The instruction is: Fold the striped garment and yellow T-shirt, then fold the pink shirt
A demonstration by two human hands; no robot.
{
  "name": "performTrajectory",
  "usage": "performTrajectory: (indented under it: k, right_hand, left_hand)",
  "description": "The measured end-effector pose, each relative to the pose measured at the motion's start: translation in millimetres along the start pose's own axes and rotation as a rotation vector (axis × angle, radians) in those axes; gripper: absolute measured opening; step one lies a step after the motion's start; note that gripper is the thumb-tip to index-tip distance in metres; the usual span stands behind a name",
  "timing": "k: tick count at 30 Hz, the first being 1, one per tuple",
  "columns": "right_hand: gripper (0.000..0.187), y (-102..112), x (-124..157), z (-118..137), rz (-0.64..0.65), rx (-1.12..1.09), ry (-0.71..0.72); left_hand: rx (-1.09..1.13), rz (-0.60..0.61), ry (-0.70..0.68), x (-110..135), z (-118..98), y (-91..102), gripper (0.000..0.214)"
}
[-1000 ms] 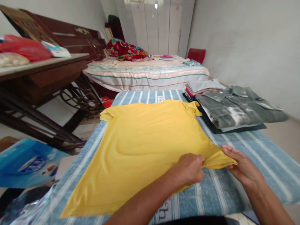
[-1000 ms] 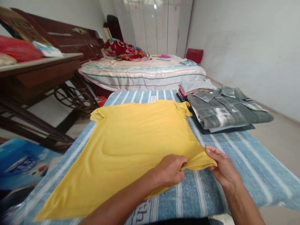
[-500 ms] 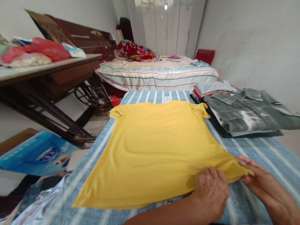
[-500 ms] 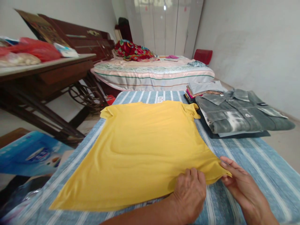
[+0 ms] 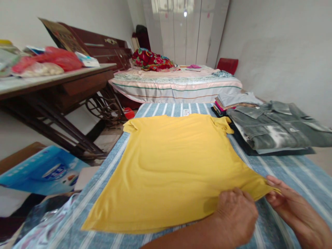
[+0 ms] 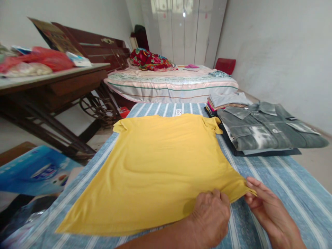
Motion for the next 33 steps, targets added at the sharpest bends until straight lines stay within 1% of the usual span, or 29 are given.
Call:
performTrajectory:
  k: [3,7,9,12,16,18,22,25,27,30,33]
  right_hand:
    - [0.038,7,-1,-7,-0.017,-0.029,-0.041]
    - [0.039,12,4,-11,-0.056,0.035,-0.054]
    - [0.039,14,7,-10,-0.068,0.076,-0.063]
    - [0.043,16,10,-6,-0.091,0.121,-0.059]
    - [0.044,18,10,-3,-0.115,0.196,-0.042]
    - [0.044,17,10,-2,-0.117,0.265,-0.028]
    - [0.051,16,15,3,-0.136,0.488,0.059]
    - [0.06,11,20,3,-0.074,0.619,0.083]
    - [0.063,11,21,1,-0.048,0.623,0.077]
    - [0.061,17,19,3,-0.097,0.543,0.071]
    - [0.059,17,20,4,-0.113,0.457,0.03]
  left_hand:
    - [0.012,0.012,-0.001,0,-1,-0.5,0.017]
    - [0.016,0.09,-0.038,4,-5,-16.6,0.018]
    - [0.023,0.123,-0.046,5,-6,-21.7,0.018]
    - [0.052,0.146,-0.049,4,-6,-20.9,0.018]
    - [0.085,0.209,-0.034,2,-3,-21.4,0.018]
    - [0.091,0.198,-0.035,2,-2,-22.3,0.02]
    - [0.041,0.092,-0.091,5,-10,-24.2,0.017]
    - [-0.02,0.066,-0.09,8,-15,-29.0,0.021]
    - [-0.041,0.057,-0.054,7,-14,-30.4,0.023]
    - [-0.052,0.038,0.034,7,-9,-27.6,0.026]
    - [-0.031,0.063,0.12,10,-2,-23.8,0.03]
Point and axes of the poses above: each hand's wrist, its own x-axis away from the middle knuckle, its own y-axis out of the back of the hand, z = x × y, the point moved 9 cm from there along -x, towards the middle knuckle, and after that the axes turned 11 degrees about -z, right-handed, at the moved point
